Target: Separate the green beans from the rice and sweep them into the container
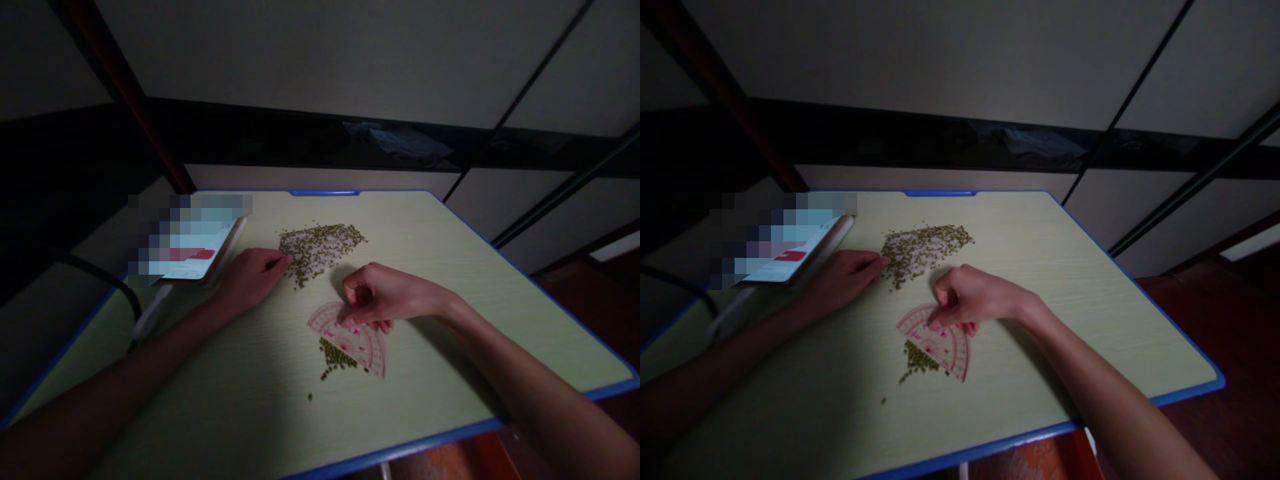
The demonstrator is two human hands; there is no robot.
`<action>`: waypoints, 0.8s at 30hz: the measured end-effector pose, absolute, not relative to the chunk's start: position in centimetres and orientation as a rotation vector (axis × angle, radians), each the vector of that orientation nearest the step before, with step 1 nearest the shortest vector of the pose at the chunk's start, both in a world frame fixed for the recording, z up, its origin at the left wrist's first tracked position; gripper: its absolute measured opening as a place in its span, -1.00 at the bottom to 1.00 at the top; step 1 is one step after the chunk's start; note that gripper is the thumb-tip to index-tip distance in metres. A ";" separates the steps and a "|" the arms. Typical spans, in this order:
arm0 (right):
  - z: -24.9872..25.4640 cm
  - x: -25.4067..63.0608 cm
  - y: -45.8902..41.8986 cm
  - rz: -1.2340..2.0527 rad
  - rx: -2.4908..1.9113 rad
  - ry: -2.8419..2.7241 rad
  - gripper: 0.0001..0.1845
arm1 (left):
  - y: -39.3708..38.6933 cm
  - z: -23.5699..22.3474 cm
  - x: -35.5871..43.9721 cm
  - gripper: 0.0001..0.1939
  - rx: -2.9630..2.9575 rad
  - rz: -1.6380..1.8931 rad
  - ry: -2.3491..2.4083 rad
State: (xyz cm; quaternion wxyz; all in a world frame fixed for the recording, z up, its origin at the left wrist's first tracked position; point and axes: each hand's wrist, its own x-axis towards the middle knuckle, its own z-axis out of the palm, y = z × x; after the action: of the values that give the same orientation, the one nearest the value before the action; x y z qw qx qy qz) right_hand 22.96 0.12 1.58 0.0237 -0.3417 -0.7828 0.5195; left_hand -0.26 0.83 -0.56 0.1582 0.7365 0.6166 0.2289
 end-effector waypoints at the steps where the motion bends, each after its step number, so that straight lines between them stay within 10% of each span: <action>1: 1.6 22.9 0.0 1.615 -1.057 -2.428 -0.67 | 0.8 -0.6 -0.3 -0.61 2.109 0.654 1.766; 24: 2.7 20.5 -3.6 1.431 -1.212 -2.622 -0.72 | 0.7 -0.5 -0.1 -0.62 2.100 0.662 1.760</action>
State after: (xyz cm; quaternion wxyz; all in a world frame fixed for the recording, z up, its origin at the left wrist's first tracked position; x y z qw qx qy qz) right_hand 20.50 -3.56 2.68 -0.0410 -0.3757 -0.8126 0.4437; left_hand -0.13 0.67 -0.49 0.1609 0.7353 0.6162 0.2318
